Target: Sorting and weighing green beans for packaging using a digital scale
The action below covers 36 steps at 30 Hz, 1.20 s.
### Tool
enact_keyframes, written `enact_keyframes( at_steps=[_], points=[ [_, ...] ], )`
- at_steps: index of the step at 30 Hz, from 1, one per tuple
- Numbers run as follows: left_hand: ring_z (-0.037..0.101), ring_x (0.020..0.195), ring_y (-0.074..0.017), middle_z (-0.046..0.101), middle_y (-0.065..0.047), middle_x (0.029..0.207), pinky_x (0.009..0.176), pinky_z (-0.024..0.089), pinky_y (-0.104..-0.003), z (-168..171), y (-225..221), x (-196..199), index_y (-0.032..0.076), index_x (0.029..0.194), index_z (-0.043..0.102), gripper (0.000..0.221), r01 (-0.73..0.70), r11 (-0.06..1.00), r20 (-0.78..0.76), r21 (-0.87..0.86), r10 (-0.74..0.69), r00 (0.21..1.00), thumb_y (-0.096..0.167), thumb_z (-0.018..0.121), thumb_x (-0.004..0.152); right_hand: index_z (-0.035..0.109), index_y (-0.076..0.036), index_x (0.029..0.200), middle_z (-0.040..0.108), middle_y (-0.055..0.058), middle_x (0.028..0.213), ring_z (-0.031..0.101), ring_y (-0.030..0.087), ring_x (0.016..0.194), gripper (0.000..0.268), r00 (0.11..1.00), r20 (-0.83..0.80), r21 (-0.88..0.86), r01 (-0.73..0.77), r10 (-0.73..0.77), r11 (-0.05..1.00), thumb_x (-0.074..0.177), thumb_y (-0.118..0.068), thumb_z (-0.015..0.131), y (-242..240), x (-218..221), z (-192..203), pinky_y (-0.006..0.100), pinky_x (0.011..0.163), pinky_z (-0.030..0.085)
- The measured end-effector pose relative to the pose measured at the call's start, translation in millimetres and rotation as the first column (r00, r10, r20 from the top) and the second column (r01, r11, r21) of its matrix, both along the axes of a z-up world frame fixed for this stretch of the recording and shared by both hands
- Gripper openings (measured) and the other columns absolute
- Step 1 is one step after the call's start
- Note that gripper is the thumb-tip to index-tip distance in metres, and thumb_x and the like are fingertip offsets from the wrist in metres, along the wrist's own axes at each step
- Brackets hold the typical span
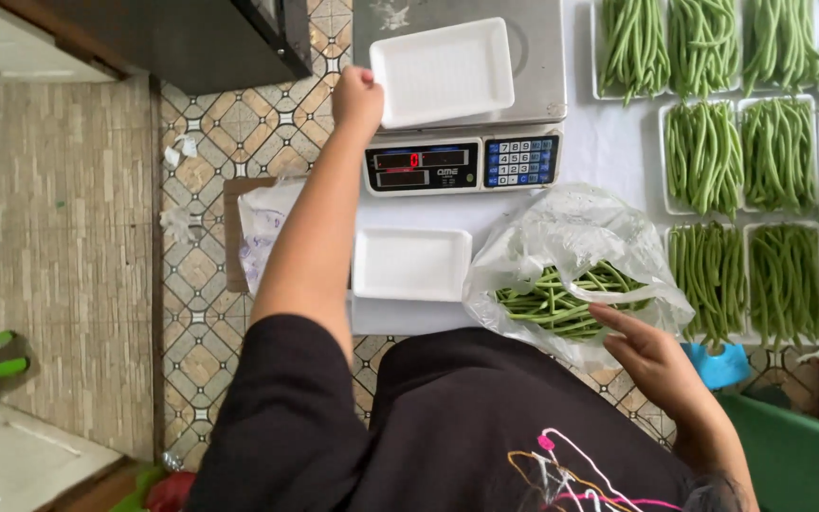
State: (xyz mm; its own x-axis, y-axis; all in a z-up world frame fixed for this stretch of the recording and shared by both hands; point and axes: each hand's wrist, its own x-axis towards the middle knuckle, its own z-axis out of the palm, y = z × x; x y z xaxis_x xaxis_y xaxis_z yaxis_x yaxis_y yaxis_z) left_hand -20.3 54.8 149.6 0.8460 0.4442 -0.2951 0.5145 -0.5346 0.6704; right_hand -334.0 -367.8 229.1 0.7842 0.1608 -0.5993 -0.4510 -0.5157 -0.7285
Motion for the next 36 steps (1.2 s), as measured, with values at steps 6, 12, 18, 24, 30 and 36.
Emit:
enact_keyframes(
  at_steps=[6,12,18,24,30,36],
  points=[
    [0.07,0.089,-0.0347,0.07,-0.011,0.097,0.069,0.055,-0.049,-40,-16,50,0.012,0.107,0.05,0.022,0.139,0.955,0.001,0.263,-0.144,0.99,0.029,0.062,0.1,0.039,-0.015,0.159,0.05,0.008,0.158,0.043,0.017,0.148,0.068,0.997,-0.032,-0.016,0.074,-0.075,0.997,0.094,-0.008,0.057,6,-1,-41,0.034,0.111,0.039],
    [0.068,0.091,-0.0216,0.071,-0.007,0.104,0.076,0.057,-0.035,37,-88,-67,0.012,0.113,0.063,0.024,0.746,0.664,0.406,0.053,-0.697,0.592,0.03,0.049,0.105,0.012,-0.01,0.162,0.02,0.013,0.171,0.036,0.027,0.147,0.081,0.965,0.185,0.178,0.152,-0.184,0.972,0.091,0.012,0.042,17,40,21,0.037,0.11,0.045],
    [0.039,0.146,-0.0325,0.051,-0.011,0.14,0.123,0.03,-0.055,98,-173,-188,0.023,0.13,0.056,0.064,0.878,0.477,0.629,-0.028,-0.674,0.387,0.073,0.042,0.094,0.032,-0.008,0.151,0.048,0.015,0.146,0.046,0.027,0.142,0.066,0.903,0.317,0.329,0.182,-0.29,0.927,0.091,0.018,0.044,14,61,43,0.038,0.112,0.046],
    [0.033,0.149,-0.0483,0.027,-0.014,0.164,0.089,0.054,-0.058,71,-208,-223,0.02,0.083,0.069,0.009,0.81,0.322,0.122,0.49,-0.946,0.301,0.02,0.077,0.088,0.015,-0.003,0.165,0.029,0.024,0.171,0.035,0.036,0.156,0.076,0.746,0.619,0.301,0.06,-0.243,0.952,0.098,0.024,0.039,-14,66,50,0.042,0.11,0.045],
    [0.054,0.128,-0.0376,0.041,-0.008,0.157,0.076,0.063,-0.049,79,-187,-214,0.004,0.147,0.048,0.065,0.813,0.479,0.195,0.331,-0.878,0.438,-0.018,0.049,0.086,0.064,0.002,0.104,0.072,0.016,0.11,0.072,0.024,0.108,0.027,0.77,0.579,0.267,0.133,-0.269,0.954,0.099,0.022,0.047,-36,41,0,0.033,0.103,0.061],
    [0.065,0.114,-0.0324,0.037,-0.007,0.162,0.088,0.066,-0.04,62,-193,-233,0.012,0.157,0.038,0.064,0.703,0.509,0.313,0.498,-0.861,0.402,-0.004,0.049,0.096,0.071,-0.009,0.111,0.072,0.018,0.108,0.066,0.042,0.109,0.024,0.706,0.573,-0.387,-0.214,0.416,0.897,0.09,-0.009,0.061,19,100,-110,0.056,0.088,0.054]
  ],
)
